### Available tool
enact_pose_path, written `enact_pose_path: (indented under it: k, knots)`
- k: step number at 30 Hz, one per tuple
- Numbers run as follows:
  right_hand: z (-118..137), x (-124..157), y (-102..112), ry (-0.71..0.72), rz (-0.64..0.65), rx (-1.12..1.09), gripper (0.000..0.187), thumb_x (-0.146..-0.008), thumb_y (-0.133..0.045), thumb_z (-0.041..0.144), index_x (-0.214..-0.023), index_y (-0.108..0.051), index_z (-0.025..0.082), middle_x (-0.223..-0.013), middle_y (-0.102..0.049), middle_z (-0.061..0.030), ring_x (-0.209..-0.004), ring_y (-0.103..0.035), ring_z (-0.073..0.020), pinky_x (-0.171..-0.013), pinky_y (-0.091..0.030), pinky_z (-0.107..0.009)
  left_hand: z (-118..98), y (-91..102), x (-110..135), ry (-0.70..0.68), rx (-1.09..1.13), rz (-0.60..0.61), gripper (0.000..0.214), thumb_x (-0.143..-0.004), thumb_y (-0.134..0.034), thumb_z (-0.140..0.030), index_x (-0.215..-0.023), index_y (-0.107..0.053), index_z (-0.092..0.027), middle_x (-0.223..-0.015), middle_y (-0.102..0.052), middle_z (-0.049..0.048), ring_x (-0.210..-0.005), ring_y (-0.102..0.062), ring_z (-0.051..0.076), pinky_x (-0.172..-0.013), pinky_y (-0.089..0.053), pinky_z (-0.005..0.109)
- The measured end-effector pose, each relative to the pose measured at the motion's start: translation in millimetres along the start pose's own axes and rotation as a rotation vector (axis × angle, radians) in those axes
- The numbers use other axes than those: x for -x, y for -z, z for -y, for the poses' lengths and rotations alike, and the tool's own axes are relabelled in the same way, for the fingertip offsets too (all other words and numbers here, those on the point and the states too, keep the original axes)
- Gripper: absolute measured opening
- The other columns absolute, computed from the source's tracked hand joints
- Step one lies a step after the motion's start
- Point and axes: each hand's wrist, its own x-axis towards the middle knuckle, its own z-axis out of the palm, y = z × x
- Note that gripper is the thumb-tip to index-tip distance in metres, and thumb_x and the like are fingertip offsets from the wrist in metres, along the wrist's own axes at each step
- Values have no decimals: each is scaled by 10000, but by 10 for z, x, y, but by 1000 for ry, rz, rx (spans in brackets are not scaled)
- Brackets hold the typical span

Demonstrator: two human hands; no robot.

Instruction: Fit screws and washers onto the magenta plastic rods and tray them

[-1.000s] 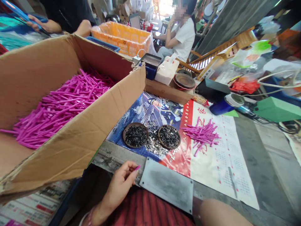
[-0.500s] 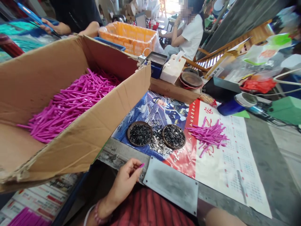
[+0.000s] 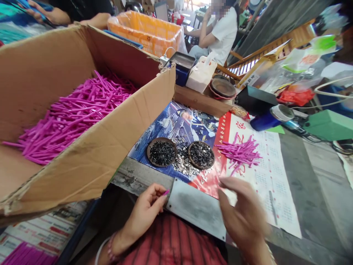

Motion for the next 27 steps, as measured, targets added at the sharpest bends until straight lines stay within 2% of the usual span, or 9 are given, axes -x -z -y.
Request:
enact_pose_path:
  k: [2,5,8,11,16,21,24,27]
  knots:
    - [-126,-11,-99,4,89,103,139,-1030,-538,234,-1104,-652,204,-1057,-677,-98,-945,-668,-237,-803,-574,-382,0,-25,15,-6,-8,27,199,-890,-635,-366,-905,-620,-169,-708,-589,-26,-574,-541,102,-546,-436,207]
    - [-322,-61,-257,37,291,293,191,-1048,-449,200,-1023,-638,194,-962,-651,-96,-871,-650,-235,-746,-539,-352,-11,-70,40,-33,-15,56,190,-893,-633,-354,-917,-622,-166,-727,-592,-24,-577,-532,97,-548,-433,204]
    - [-427,-113,-353,42,420,437,215,-1054,-446,207,-957,-635,178,-908,-623,-82,-829,-620,-219,-722,-492,-320,-7,-106,57,-57,-20,81,173,-895,-631,-337,-916,-618,-165,-699,-566,-37,-562,-509,89,-539,-417,195]
    - [-448,-143,-404,71,462,579,206,-1034,-482,171,-897,-635,161,-877,-613,-85,-797,-587,-219,-697,-435,-316,29,-128,64,-61,-8,96,168,-902,-624,-330,-928,-613,-164,-705,-564,-38,-555,-496,85,-525,-403,191]
    - [-421,-154,-467,210,467,777,218,-965,-517,45,-817,-643,145,-790,-602,-97,-740,-520,-237,-641,-336,-344,72,-136,85,-60,-23,116,168,-917,-620,-331,-936,-613,-164,-712,-571,-34,-555,-501,85,-529,-399,196]
    - [-395,-193,-461,231,485,745,242,-927,-511,-13,-804,-654,137,-762,-608,-101,-710,-515,-230,-617,-310,-344,36,-140,89,-44,-61,160,169,-928,-611,-332,-942,-618,-164,-719,-587,-29,-573,-524,90,-552,-413,199]
    - [-423,-211,-396,195,484,685,225,-957,-515,54,-802,-653,142,-769,-616,-88,-700,-537,-210,-623,-351,-327,23,-158,61,-52,-72,179,153,-935,-606,-319,-962,-622,-169,-723,-595,-29,-589,-536,93,-569,-420,200]
    - [-466,-202,-309,34,404,364,174,-968,-533,156,-852,-662,153,-820,-638,-69,-708,-577,-181,-631,-409,-289,15,-186,30,-53,-71,185,141,-934,-606,-307,-974,-625,-173,-741,-603,-26,-604,-544,96,-577,-428,200]
